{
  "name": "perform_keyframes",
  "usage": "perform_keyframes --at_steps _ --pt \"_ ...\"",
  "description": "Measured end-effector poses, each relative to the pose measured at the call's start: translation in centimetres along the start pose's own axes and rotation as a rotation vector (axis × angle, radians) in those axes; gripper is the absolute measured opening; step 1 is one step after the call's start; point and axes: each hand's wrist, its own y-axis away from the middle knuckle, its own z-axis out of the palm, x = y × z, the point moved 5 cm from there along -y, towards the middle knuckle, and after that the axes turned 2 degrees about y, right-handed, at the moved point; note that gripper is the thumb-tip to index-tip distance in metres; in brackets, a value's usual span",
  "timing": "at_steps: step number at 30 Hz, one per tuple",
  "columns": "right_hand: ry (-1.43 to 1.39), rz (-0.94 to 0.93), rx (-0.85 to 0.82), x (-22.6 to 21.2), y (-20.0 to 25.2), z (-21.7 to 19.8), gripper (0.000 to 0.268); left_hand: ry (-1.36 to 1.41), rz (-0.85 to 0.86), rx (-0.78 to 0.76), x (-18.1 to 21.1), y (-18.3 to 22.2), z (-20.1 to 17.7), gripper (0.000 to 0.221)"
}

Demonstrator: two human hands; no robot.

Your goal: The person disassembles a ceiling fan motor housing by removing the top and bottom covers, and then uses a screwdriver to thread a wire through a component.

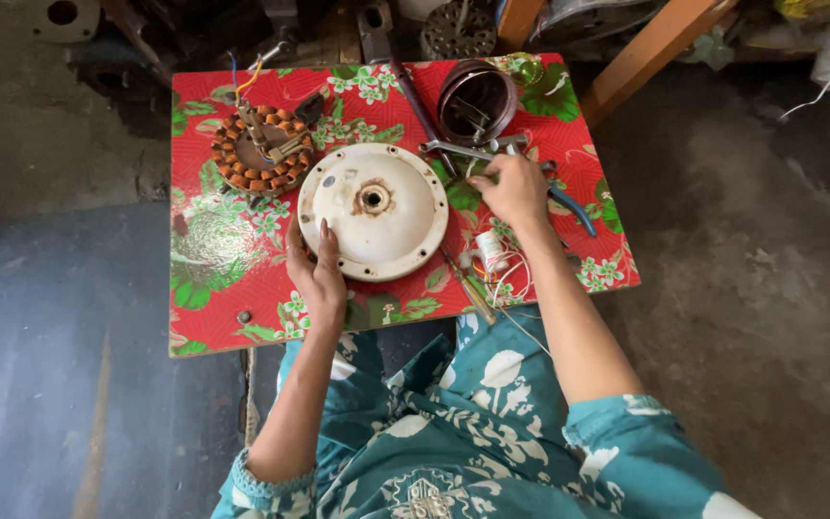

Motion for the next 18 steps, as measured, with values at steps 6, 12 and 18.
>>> perform_keyframes --at_steps 6,12,18 --pt "-0.505 0.092 -0.227 3.0 -0.1 1.7 0.023 -0.009 0.065 0.066 1.1 1.6 -0.2 0.043" --pt "-0.534 -0.094 -0.267 -0.1 -0.2 3.4 0.027 -0.159 0.068 0.141 1.4 1.8 0.0 0.045" --pt "-0.149 -0.287 -0.139 -3.6 0.0 2.6 0.031 -0.142 0.107 0.150 1.2 1.3 0.0 0.045"
